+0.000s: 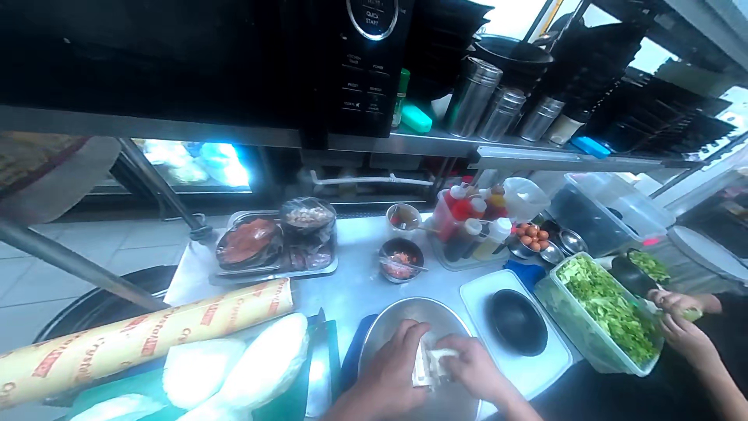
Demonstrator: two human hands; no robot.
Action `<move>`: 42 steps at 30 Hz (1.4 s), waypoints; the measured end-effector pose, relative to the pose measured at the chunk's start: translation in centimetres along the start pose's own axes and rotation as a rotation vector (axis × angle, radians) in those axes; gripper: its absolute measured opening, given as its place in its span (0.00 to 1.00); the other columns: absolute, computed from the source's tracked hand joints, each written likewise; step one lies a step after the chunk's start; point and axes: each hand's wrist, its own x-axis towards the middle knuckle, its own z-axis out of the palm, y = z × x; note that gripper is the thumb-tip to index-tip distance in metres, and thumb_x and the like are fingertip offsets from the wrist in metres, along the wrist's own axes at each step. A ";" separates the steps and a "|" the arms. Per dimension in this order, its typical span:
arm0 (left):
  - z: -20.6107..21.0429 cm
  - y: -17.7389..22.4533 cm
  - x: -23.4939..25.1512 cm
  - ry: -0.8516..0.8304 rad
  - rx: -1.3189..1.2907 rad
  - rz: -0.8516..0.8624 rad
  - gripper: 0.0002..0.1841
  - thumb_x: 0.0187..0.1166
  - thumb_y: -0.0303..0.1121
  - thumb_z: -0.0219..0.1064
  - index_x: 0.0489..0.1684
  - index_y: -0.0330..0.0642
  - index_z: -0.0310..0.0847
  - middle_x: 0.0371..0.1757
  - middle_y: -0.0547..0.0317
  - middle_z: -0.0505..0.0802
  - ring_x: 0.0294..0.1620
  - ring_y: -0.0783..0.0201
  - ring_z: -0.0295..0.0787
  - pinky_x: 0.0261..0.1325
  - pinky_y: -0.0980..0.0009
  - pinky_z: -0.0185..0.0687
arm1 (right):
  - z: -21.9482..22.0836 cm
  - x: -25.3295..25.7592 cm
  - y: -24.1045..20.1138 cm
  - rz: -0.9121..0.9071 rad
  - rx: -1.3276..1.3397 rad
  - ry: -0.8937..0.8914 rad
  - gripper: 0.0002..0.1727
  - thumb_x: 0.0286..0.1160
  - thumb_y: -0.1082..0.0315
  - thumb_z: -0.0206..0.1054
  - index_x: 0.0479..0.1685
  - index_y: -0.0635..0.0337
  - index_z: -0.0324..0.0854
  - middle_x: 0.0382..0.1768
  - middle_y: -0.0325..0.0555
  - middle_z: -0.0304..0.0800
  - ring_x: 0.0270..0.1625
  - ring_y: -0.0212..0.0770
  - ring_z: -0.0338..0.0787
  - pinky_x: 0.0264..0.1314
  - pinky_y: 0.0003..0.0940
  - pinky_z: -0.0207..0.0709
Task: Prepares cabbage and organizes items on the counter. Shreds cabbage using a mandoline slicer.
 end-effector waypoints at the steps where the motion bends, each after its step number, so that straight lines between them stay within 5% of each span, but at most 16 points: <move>1: 0.0 0.1 0.0 -0.006 0.005 -0.004 0.58 0.48 0.49 0.87 0.89 0.64 0.55 0.82 0.57 0.71 0.64 0.61 0.86 0.55 0.58 0.93 | 0.6 0.0 1.6 0.067 -0.077 -0.044 0.14 0.77 0.62 0.69 0.58 0.38 0.90 0.51 0.31 0.95 0.40 0.34 0.95 0.44 0.42 0.93; 4: 0.0 0.0 -0.1 -0.010 0.009 -0.004 0.58 0.49 0.49 0.87 0.89 0.63 0.56 0.82 0.56 0.71 0.63 0.61 0.87 0.56 0.58 0.93 | 1.5 -0.2 5.1 0.186 -0.204 -0.093 0.15 0.72 0.60 0.70 0.57 0.38 0.91 0.49 0.35 0.96 0.42 0.37 0.95 0.49 0.50 0.91; 10: -0.1 -0.1 -0.2 0.016 -0.020 0.026 0.57 0.48 0.47 0.88 0.88 0.61 0.57 0.81 0.54 0.72 0.63 0.60 0.87 0.55 0.56 0.93 | -1.2 0.4 -1.7 0.022 0.066 -0.035 0.12 0.78 0.65 0.70 0.57 0.43 0.90 0.48 0.34 0.96 0.35 0.37 0.94 0.37 0.41 0.93; 15: 0.0 -0.4 -0.2 0.014 -0.006 0.028 0.58 0.48 0.49 0.88 0.89 0.61 0.57 0.82 0.54 0.72 0.63 0.60 0.88 0.55 0.57 0.93 | 0.9 0.3 5.2 0.253 -0.180 -0.164 0.15 0.71 0.60 0.71 0.56 0.41 0.91 0.50 0.39 0.96 0.44 0.40 0.95 0.48 0.53 0.91; 22: -0.1 -0.6 -0.3 0.028 -0.019 0.018 0.58 0.48 0.50 0.88 0.89 0.62 0.56 0.81 0.55 0.72 0.63 0.61 0.87 0.55 0.58 0.93 | -1.8 1.0 -2.1 0.010 0.172 -0.083 0.12 0.76 0.67 0.72 0.55 0.46 0.92 0.47 0.39 0.96 0.36 0.41 0.95 0.37 0.44 0.93; 28: -0.1 -1.7 -2.3 0.090 -0.055 0.008 0.56 0.49 0.49 0.89 0.88 0.56 0.60 0.82 0.53 0.72 0.69 0.61 0.85 0.62 0.58 0.91 | 0.1 -0.4 6.4 0.323 -0.123 -0.098 0.14 0.70 0.62 0.73 0.55 0.41 0.92 0.50 0.39 0.96 0.42 0.41 0.96 0.45 0.53 0.93; 32: 1.5 -5.1 -6.1 0.245 -0.150 -0.029 0.54 0.49 0.50 0.91 0.84 0.50 0.66 0.81 0.51 0.76 0.77 0.61 0.79 0.72 0.58 0.86 | -1.2 -2.7 5.3 0.287 0.134 0.076 0.12 0.71 0.66 0.74 0.52 0.42 0.93 0.46 0.38 0.97 0.35 0.43 0.96 0.34 0.48 0.94; 38: 3.6 -8.0 -9.4 0.349 -0.124 -0.063 0.56 0.50 0.54 0.90 0.85 0.43 0.65 0.82 0.44 0.74 0.83 0.54 0.72 0.81 0.56 0.77 | 0.6 -4.2 4.4 0.188 0.824 0.228 0.14 0.71 0.76 0.71 0.56 0.63 0.89 0.45 0.63 0.93 0.35 0.53 0.92 0.33 0.51 0.89; 42: 3.8 -8.7 -10.1 0.359 -0.039 -0.079 0.57 0.49 0.58 0.89 0.85 0.44 0.66 0.81 0.47 0.76 0.84 0.54 0.70 0.83 0.54 0.73 | 3.1 -5.2 4.5 0.259 1.133 0.255 0.15 0.72 0.73 0.66 0.57 0.61 0.87 0.47 0.62 0.92 0.39 0.51 0.91 0.33 0.45 0.86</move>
